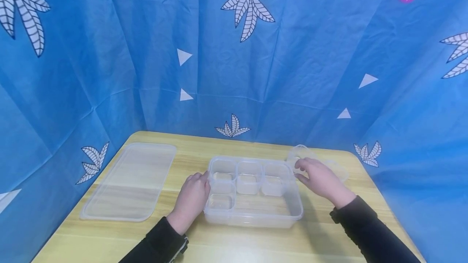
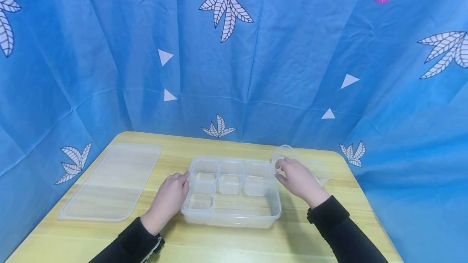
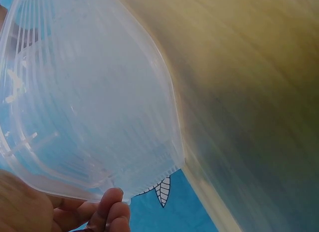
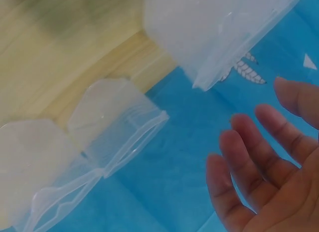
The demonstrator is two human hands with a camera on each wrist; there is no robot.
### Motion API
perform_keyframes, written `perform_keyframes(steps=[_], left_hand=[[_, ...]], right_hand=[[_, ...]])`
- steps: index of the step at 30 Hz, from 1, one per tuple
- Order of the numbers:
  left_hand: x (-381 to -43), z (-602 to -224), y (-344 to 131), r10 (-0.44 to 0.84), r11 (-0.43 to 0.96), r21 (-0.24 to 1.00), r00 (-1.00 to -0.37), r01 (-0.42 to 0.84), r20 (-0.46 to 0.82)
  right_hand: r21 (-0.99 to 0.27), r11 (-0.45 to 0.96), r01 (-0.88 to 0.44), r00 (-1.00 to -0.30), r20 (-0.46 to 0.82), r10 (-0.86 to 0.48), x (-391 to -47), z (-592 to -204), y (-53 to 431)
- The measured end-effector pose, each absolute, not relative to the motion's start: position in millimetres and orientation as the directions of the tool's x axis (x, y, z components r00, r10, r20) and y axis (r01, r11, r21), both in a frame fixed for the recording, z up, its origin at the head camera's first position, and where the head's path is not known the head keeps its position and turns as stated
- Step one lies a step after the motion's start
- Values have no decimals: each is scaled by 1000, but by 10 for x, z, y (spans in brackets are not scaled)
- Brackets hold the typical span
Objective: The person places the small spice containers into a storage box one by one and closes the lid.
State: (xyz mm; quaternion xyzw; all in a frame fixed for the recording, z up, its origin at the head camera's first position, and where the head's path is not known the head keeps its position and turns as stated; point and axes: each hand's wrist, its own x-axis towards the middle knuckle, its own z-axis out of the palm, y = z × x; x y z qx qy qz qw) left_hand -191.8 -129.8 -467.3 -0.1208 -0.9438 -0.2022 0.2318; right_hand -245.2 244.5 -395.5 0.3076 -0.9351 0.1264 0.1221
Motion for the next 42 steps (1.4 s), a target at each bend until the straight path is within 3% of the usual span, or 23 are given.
perform_keyframes(steps=[25, 42], left_hand=[[-1903, -4687, -1313, 140, 884, 329, -861, 331, 489], [-1926, -4704, -1322, 135, 878, 345, -865, 331, 484]], right_hand=[[-216, 899, -381, -916, 219, -336, -2649, -4084, 2962], [-184, 941, -284, -953, 159, -256, -2727, -4194, 3128]])
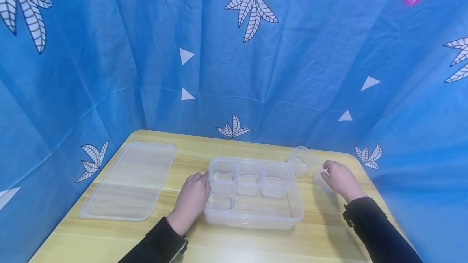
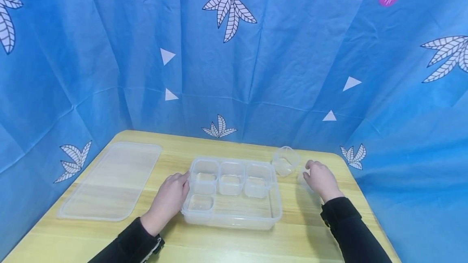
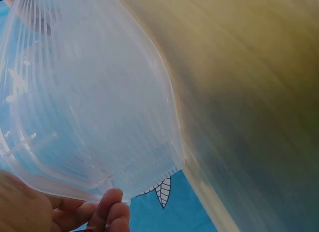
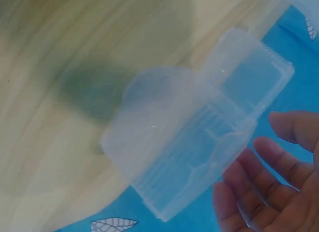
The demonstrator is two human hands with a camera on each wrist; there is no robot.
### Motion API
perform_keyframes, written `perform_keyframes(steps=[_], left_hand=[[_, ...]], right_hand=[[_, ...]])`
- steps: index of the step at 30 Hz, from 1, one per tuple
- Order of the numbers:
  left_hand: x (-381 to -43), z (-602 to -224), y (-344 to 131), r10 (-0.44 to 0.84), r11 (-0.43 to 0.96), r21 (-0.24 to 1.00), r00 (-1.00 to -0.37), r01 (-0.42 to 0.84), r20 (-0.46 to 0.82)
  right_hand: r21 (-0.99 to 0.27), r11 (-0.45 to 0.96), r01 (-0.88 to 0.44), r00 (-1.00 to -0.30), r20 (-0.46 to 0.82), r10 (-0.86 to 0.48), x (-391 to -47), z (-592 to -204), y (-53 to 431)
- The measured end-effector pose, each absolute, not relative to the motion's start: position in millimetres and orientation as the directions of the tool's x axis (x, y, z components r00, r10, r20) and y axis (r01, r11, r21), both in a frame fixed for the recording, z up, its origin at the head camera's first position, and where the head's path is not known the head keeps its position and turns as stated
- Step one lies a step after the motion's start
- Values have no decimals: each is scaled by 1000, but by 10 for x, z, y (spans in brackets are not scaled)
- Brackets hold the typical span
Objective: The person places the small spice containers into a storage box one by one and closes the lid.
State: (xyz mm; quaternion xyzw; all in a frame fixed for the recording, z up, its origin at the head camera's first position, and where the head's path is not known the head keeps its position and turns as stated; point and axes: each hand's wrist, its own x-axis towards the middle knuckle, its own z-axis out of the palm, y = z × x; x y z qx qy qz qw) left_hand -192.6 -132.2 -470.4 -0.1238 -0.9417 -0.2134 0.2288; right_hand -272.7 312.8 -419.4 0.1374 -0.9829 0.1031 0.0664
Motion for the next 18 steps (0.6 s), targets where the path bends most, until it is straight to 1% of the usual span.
perform_keyframes(steps=[9, 18], left_hand=[[-1934, -4712, -1322, 131, 879, 350, -870, 323, 475], [-1931, -4706, -1323, 127, 878, 355, -870, 322, 477]], right_hand=[[-209, 949, -236, -971, 93, -220, -2796, -4307, 3178], [-210, 950, -230, -972, 86, -217, -2821, -4409, 3185]])
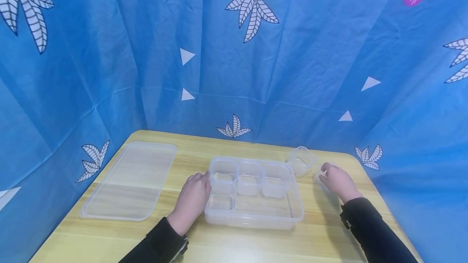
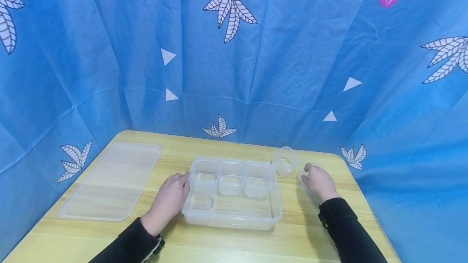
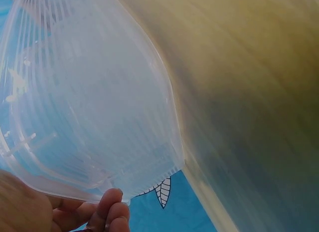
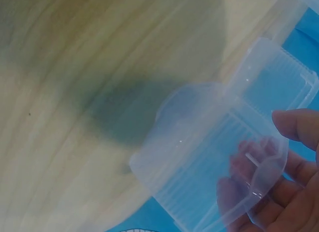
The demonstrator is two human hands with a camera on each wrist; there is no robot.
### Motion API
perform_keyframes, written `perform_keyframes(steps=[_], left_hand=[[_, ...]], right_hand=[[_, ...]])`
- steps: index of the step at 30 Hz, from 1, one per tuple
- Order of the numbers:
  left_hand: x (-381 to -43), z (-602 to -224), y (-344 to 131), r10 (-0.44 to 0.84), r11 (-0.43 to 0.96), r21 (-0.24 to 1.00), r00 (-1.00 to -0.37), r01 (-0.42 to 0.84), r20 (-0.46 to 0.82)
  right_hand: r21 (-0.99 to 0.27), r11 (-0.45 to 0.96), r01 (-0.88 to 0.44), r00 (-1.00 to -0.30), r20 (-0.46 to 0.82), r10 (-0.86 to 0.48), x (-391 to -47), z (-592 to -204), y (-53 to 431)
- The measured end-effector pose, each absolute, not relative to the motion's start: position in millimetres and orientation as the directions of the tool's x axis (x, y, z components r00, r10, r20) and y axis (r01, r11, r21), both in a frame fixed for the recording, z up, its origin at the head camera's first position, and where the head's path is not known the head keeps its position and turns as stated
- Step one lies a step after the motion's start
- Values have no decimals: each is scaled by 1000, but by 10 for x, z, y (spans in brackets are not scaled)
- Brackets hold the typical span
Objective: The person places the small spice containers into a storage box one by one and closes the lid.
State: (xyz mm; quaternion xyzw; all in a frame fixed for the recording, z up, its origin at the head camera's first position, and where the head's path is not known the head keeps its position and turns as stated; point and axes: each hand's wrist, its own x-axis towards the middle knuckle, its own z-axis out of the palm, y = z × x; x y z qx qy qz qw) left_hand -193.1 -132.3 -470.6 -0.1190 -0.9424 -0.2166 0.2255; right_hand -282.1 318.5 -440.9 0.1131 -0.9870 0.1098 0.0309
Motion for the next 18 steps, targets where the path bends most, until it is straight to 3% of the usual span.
perform_keyframes(steps=[10, 18], left_hand=[[-1919, -4681, -1320, 119, 875, 372, -881, 311, 458], [-1914, -4665, -1320, 118, 874, 374, -883, 310, 455]], right_hand=[[-208, 960, -188, -982, 58, -179, -2797, -4460, 3172], [-206, 952, -227, -972, 114, -207, -2771, -4477, 3176]])
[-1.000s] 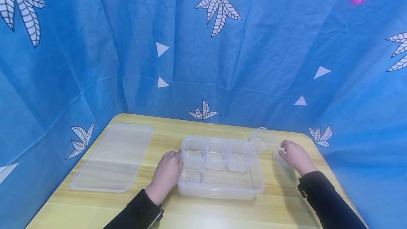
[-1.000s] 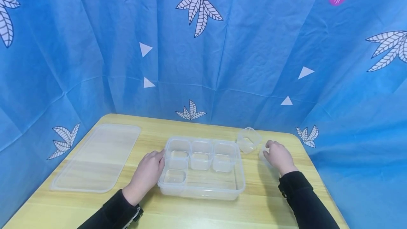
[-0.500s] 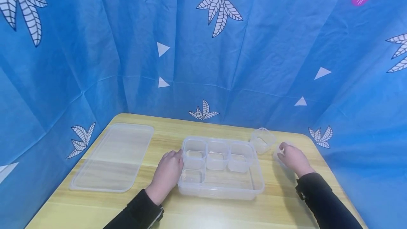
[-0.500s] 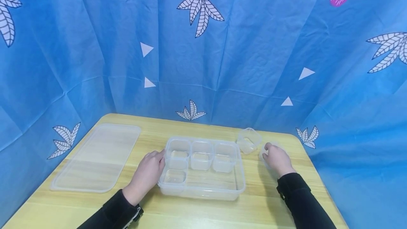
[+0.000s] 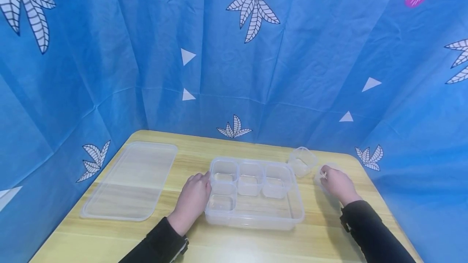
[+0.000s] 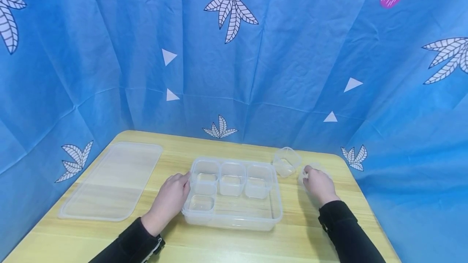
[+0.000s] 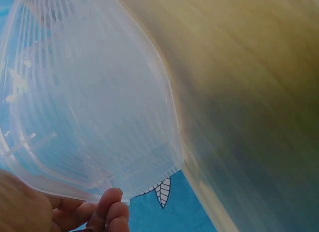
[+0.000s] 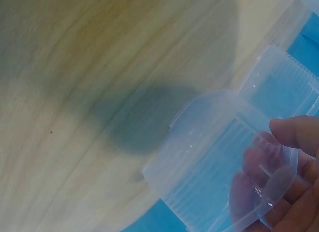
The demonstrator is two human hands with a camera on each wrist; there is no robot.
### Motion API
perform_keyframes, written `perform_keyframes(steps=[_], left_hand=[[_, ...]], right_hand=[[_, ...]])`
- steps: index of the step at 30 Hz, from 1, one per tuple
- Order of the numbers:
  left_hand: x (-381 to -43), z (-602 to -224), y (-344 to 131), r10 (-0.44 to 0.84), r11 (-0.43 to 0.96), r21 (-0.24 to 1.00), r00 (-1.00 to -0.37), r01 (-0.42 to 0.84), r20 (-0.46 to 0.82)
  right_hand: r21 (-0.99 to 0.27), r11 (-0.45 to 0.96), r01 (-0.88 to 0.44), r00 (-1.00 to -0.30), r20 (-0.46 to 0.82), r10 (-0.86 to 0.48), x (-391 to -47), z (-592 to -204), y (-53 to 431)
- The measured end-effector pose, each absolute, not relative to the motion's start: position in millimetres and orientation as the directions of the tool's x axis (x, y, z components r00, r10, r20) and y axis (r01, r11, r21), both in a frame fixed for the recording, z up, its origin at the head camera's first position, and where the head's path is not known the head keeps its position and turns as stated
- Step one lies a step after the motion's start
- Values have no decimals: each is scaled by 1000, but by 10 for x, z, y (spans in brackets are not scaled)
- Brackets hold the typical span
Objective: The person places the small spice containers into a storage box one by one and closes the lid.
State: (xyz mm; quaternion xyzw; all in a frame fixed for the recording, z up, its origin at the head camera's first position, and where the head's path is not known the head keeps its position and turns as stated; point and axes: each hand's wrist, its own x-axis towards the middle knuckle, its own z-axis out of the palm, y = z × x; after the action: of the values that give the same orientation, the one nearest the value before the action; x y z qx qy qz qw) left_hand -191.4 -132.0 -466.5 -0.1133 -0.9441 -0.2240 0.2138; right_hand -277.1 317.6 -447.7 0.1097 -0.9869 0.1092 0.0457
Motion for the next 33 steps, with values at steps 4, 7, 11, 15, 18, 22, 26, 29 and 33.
perform_keyframes(steps=[4, 7, 11, 15, 18, 22, 26, 29, 33], left_hand=[[-1913, -4667, -1321, 116, 871, 380, -883, 311, 455], [-1916, -4673, -1322, 121, 873, 371, -877, 317, 465], [-1917, -4686, -1326, 126, 875, 358, -868, 325, 480], [-1910, -4680, -1325, 124, 875, 360, -869, 323, 479], [-1903, -4669, -1321, 124, 876, 359, -871, 321, 476], [-1898, -4667, -1316, 127, 878, 354, -869, 322, 478], [-1902, -4672, -1316, 128, 880, 347, -865, 325, 486], [-1908, -4680, -1316, 130, 880, 342, -860, 330, 494], [-1917, -4697, -1320, 132, 879, 339, -854, 336, 502]], right_hand=[[-199, 950, -240, -967, 133, -217, -2756, -4467, 3175], [-192, 951, -243, -966, 135, -220, -2745, -4455, 3171], [-198, 948, -249, -964, 143, -223, -2733, -4444, 3179], [-206, 946, -252, -964, 144, -225, -2729, -4424, 3202], [-205, 945, -254, -963, 148, -227, -2729, -4397, 3211], [-212, 943, -257, -961, 158, -226, -2707, -4337, 3203], [-223, 940, -257, -961, 164, -224, -2680, -4265, 3196], [-226, 939, -261, -959, 172, -225, -2669, -4231, 3198], [-225, 937, -268, -955, 194, -227, -2640, -4182, 3177]])
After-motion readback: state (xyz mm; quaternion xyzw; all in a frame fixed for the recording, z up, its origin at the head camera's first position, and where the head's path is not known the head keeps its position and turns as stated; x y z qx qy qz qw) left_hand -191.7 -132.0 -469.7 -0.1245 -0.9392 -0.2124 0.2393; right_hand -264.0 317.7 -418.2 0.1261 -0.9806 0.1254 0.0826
